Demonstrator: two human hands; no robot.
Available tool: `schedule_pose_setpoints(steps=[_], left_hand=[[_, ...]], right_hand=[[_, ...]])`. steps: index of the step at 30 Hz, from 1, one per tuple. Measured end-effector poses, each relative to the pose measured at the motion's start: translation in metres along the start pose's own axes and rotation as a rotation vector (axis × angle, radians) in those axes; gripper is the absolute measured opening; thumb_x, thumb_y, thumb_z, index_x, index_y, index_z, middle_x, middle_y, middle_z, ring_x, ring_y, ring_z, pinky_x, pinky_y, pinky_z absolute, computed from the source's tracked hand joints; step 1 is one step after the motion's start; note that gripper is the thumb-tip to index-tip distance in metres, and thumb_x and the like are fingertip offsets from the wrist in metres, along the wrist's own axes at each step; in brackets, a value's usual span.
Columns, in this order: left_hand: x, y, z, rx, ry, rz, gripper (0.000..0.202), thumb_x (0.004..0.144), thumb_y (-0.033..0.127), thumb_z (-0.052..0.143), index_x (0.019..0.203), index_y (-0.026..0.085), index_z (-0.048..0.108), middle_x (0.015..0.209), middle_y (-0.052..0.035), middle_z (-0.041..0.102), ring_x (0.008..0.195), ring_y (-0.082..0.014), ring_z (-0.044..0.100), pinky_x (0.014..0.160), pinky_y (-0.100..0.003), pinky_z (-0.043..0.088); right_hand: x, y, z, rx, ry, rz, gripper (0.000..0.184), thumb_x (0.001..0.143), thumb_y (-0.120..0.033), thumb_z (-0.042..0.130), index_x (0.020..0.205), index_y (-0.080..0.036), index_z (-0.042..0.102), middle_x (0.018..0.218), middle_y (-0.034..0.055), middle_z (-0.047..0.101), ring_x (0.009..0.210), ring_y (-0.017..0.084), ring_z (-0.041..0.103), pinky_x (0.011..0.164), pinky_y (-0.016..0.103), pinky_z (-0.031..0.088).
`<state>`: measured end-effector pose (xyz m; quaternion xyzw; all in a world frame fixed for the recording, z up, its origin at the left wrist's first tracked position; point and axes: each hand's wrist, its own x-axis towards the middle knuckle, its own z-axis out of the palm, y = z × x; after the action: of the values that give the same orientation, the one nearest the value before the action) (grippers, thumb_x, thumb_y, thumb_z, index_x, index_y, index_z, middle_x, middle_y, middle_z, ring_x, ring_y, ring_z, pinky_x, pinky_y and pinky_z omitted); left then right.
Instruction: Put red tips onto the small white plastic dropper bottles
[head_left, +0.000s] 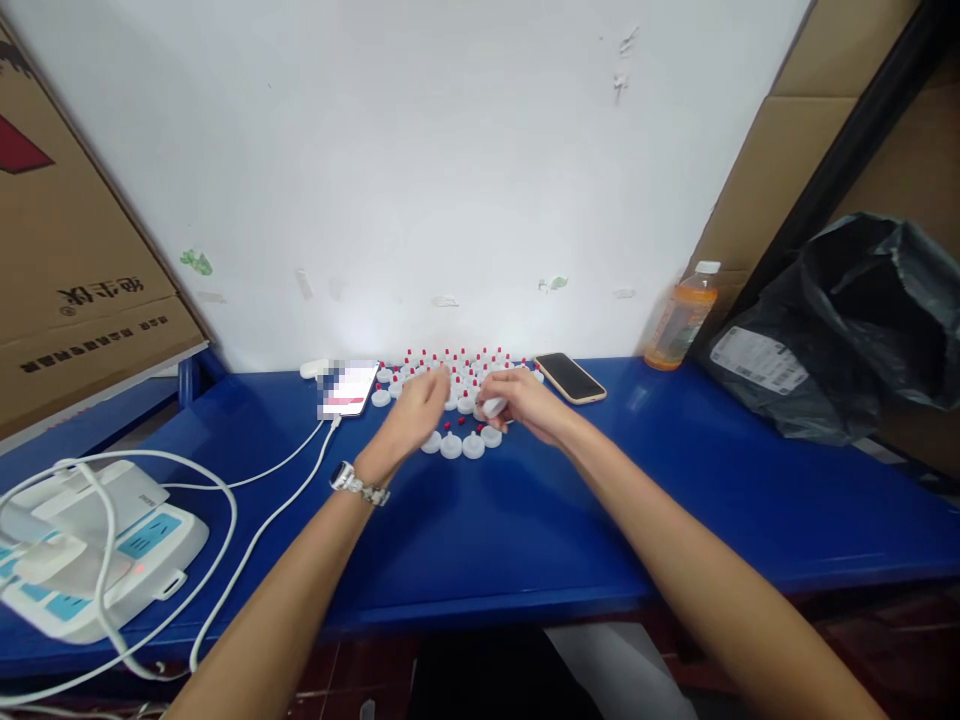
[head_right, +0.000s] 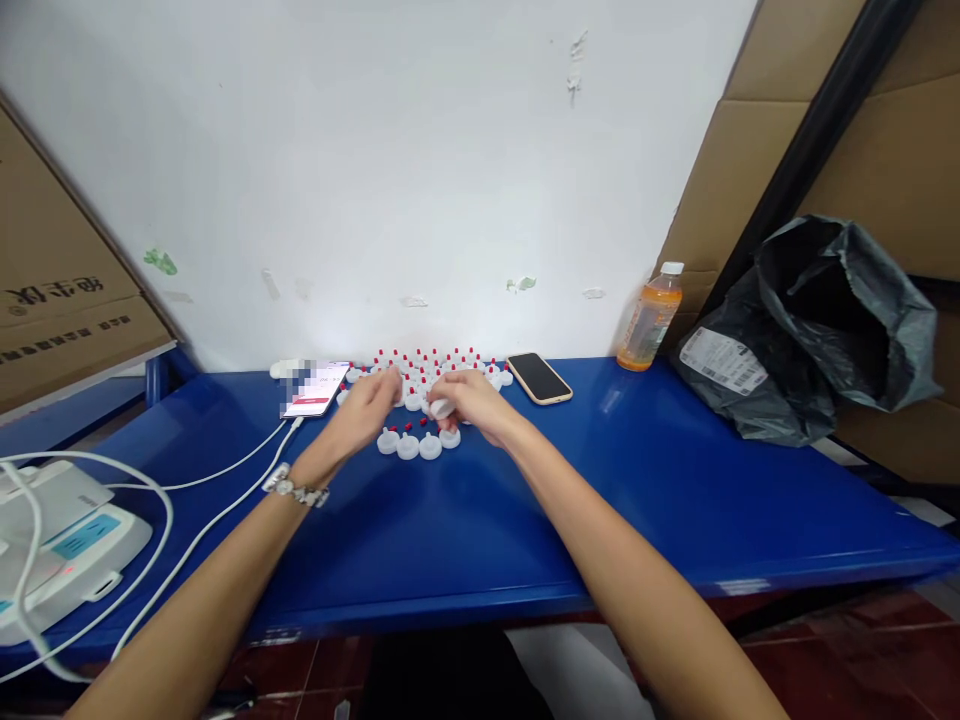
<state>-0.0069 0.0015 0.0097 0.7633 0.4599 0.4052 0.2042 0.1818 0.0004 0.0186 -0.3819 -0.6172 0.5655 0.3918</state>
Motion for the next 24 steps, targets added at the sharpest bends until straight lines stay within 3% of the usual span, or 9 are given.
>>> schedule_pose_setpoints(steps=[3, 5, 8, 11, 16, 20, 24], left_hand=[[0.000, -0.009, -0.008, 0.017, 0.013, 0.027, 0.044, 0.101, 0.047, 0.026, 0.069, 0.021, 0.040, 0.064, 0.0012, 0.044, 0.061, -0.0152, 0.042, 0.060, -0.030, 0.035], [0.000, -0.015, -0.009, 0.112, -0.066, 0.100, 0.042, 0.101, 0.047, 0.030, 0.074, 0.020, 0.049, 0.071, -0.0011, 0.052, 0.070, -0.0172, 0.049, 0.068, -0.031, 0.040], [0.000, -0.020, -0.004, 0.224, -0.187, 0.187, 0.040, 0.098, 0.047, 0.039, 0.084, 0.020, 0.064, 0.085, -0.0050, 0.061, 0.085, -0.0204, 0.055, 0.083, -0.034, 0.043], [-0.001, -0.022, -0.003, 0.262, -0.260, 0.183, 0.042, 0.097, 0.050, 0.041, 0.090, 0.021, 0.070, 0.088, -0.0063, 0.064, 0.088, -0.0218, 0.057, 0.086, -0.036, 0.044], [-0.003, -0.026, -0.020, 0.240, -0.216, 0.070, 0.051, 0.099, 0.052, 0.030, 0.094, 0.019, 0.069, 0.093, -0.0081, 0.069, 0.091, -0.0235, 0.061, 0.088, -0.038, 0.046], [-0.008, -0.038, -0.032, 0.165, -0.224, -0.064, 0.053, 0.098, 0.056, 0.032, 0.095, 0.018, 0.068, 0.101, -0.0103, 0.073, 0.094, -0.0245, 0.066, 0.090, -0.039, 0.048], [-0.011, -0.053, -0.029, -0.029, -0.258, -0.216, 0.059, 0.094, 0.066, 0.033, 0.091, 0.017, 0.065, 0.098, -0.0116, 0.075, 0.088, -0.0234, 0.070, 0.084, -0.037, 0.053]], right_hand=[[-0.001, 0.005, -0.010, 0.107, 0.016, 0.016, 0.013, 0.073, -0.027, 0.062, 0.067, -0.015, 0.060, 0.067, 0.0061, 0.066, 0.050, 0.013, 0.056, 0.046, 0.025, 0.041], [0.000, 0.010, -0.011, 0.005, 0.110, -0.038, 0.016, 0.074, -0.031, 0.067, 0.070, -0.015, 0.063, 0.073, 0.0059, 0.068, 0.059, 0.014, 0.060, 0.053, 0.025, 0.045], [0.005, 0.018, -0.010, -0.282, 0.246, -0.196, 0.023, 0.073, -0.039, 0.072, 0.069, -0.016, 0.067, 0.067, 0.0011, 0.064, 0.062, 0.012, 0.053, 0.058, 0.025, 0.043], [0.009, 0.023, -0.011, -0.365, 0.288, -0.280, 0.025, 0.073, -0.041, 0.072, 0.073, -0.017, 0.068, 0.064, -0.0012, 0.061, 0.059, 0.011, 0.049, 0.056, 0.025, 0.040], [0.014, 0.023, -0.003, -0.329, 0.215, -0.296, 0.017, 0.075, -0.032, 0.069, 0.078, -0.016, 0.065, 0.069, 0.0005, 0.066, 0.062, 0.012, 0.057, 0.060, 0.025, 0.044], [0.031, 0.019, 0.015, -0.541, 0.143, -0.335, 0.005, 0.076, -0.019, 0.064, 0.078, -0.016, 0.068, 0.071, 0.0016, 0.068, 0.066, 0.013, 0.061, 0.064, 0.025, 0.046], [0.057, 0.016, 0.028, -0.758, 0.057, -0.358, 0.008, 0.076, -0.014, 0.061, 0.075, -0.017, 0.068, 0.070, 0.0026, 0.069, 0.066, 0.015, 0.062, 0.064, 0.026, 0.045]])
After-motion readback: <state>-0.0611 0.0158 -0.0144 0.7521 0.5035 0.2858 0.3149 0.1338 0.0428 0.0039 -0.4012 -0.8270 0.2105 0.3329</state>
